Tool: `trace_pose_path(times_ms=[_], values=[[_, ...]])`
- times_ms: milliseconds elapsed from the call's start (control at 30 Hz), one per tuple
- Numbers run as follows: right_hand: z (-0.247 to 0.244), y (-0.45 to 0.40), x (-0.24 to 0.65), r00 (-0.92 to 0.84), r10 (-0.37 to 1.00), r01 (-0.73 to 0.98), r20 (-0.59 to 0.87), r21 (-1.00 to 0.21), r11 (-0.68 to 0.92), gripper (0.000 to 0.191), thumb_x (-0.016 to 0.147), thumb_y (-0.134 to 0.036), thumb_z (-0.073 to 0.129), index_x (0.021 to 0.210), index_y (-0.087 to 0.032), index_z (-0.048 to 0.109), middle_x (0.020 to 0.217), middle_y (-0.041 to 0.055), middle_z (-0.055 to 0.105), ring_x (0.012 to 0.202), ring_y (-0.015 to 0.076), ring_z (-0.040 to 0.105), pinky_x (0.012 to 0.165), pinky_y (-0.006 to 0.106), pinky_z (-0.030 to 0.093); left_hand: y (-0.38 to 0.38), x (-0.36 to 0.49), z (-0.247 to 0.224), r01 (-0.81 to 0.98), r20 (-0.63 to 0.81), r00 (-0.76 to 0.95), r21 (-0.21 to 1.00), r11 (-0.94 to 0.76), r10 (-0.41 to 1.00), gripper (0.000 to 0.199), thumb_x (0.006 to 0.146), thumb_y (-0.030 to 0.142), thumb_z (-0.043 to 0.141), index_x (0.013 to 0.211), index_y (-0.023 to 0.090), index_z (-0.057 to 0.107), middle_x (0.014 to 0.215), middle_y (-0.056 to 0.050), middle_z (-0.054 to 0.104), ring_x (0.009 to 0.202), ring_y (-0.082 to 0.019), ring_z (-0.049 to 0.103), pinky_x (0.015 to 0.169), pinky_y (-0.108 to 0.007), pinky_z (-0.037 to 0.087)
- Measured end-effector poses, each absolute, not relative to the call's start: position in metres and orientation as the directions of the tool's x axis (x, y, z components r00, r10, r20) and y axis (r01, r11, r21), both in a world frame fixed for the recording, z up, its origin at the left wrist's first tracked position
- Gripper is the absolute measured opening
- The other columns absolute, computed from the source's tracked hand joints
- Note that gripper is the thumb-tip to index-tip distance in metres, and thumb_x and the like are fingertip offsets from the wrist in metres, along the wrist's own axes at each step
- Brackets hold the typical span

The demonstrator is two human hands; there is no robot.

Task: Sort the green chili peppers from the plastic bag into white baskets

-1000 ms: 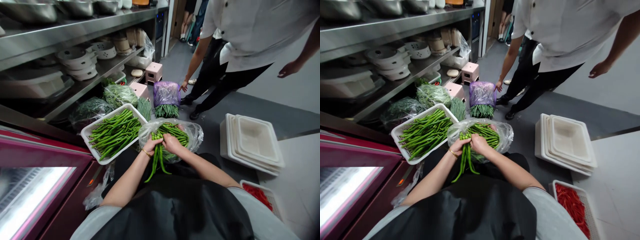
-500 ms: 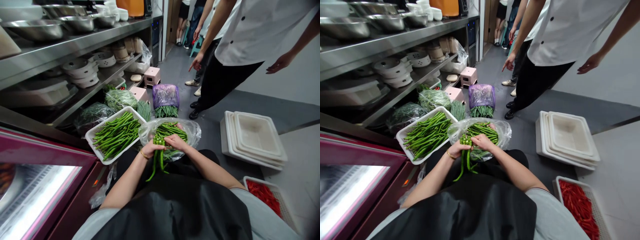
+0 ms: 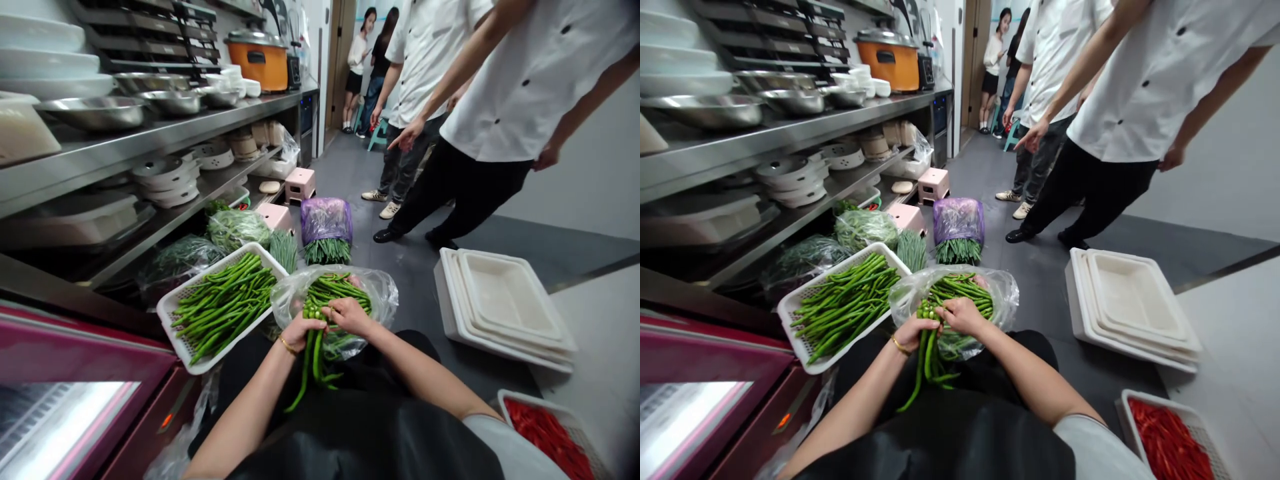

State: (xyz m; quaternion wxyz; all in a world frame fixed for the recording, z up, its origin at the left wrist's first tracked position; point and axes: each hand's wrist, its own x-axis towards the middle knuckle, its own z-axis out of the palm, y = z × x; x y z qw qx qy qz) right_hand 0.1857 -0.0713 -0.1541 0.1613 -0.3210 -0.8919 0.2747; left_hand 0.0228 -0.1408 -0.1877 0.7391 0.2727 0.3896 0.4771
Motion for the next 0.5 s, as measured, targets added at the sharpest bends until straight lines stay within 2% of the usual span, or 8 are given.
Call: trace_pose_path(times_ms=[100,200,267,333,400,500], values=[[-0.163,-0.065,0.185,-0.698,0.708,0.629,0.106,-0.381,0.677,0.040,0.096,-0.040,0.039,0.070,-0.018,0.059,0.071,0.0047,0.063,0.068,0.0136,0.056,0.064,0.024,0.034,-0.138,0.025,-0.188,-0.516,-0.347,0.218,0.752,0.410,0.912,0.023,0.055,0.024,0.083,0.069,0.012,0.069,0.059,-0.007,0.065,0.050,-0.013,0.057,0.048,-0.025,0.043],[-0.174,-0.043,0.189,-0.569,0.820,0.809,-0.062,-0.225,0.544,0.038,0.099,-0.041,0.035,0.096,-0.018,0.065,0.094,0.0088,0.070,0.086,0.0177,0.063,0.073,0.026,0.041,-0.139,0.024,-0.183,-0.541,-0.368,0.189,0.735,0.410,0.910,0.028,0.052,0.022,0.085,0.072,0.011,0.069,0.062,-0.006,0.066,0.052,-0.013,0.058,0.049,-0.024,0.045],[-0.184,-0.029,0.191,-0.475,0.858,0.880,-0.193,-0.086,0.468,0.037,0.096,-0.039,0.044,0.120,-0.015,0.060,0.118,0.0154,0.064,0.105,0.0227,0.061,0.082,0.030,0.044,-0.141,0.023,-0.181,-0.559,-0.388,0.151,0.725,0.402,0.909,0.037,0.048,0.020,0.088,0.080,0.011,0.070,0.064,-0.004,0.067,0.054,-0.012,0.059,0.052,-0.024,0.046],[-0.196,-0.026,0.192,-0.447,0.843,0.883,-0.300,0.001,0.469,0.050,0.089,-0.034,0.057,0.132,-0.010,0.052,0.130,0.0226,0.056,0.115,0.0290,0.057,0.088,0.036,0.045,-0.142,0.020,-0.180,-0.568,-0.405,0.105,0.725,0.389,0.908,0.044,0.044,0.018,0.089,0.083,0.010,0.069,0.065,-0.002,0.067,0.054,-0.012,0.059,0.053,-0.023,0.046],[-0.206,-0.034,0.193,-0.494,0.780,0.847,-0.384,-0.013,0.531,0.052,0.082,-0.033,0.065,0.129,-0.012,0.056,0.127,0.0217,0.059,0.115,0.0314,0.058,0.091,0.039,0.045,-0.143,0.016,-0.181,-0.558,-0.419,0.057,0.739,0.377,0.906,0.041,0.044,0.019,0.089,0.077,0.010,0.068,0.062,-0.001,0.064,0.051,-0.011,0.057,0.052,-0.023,0.045],[-0.206,-0.045,0.193,-0.671,0.575,0.697,-0.468,-0.137,0.704,0.037,0.083,-0.039,0.064,0.115,-0.020,0.066,0.113,0.0135,0.067,0.107,0.0289,0.063,0.092,0.038,0.046,-0.141,0.009,-0.186,-0.561,-0.450,-0.015,0.743,0.365,0.893,0.035,0.047,0.024,0.088,0.069,0.010,0.064,0.056,-0.001,0.062,0.047,-0.010,0.055,0.049,-0.023,0.044]])
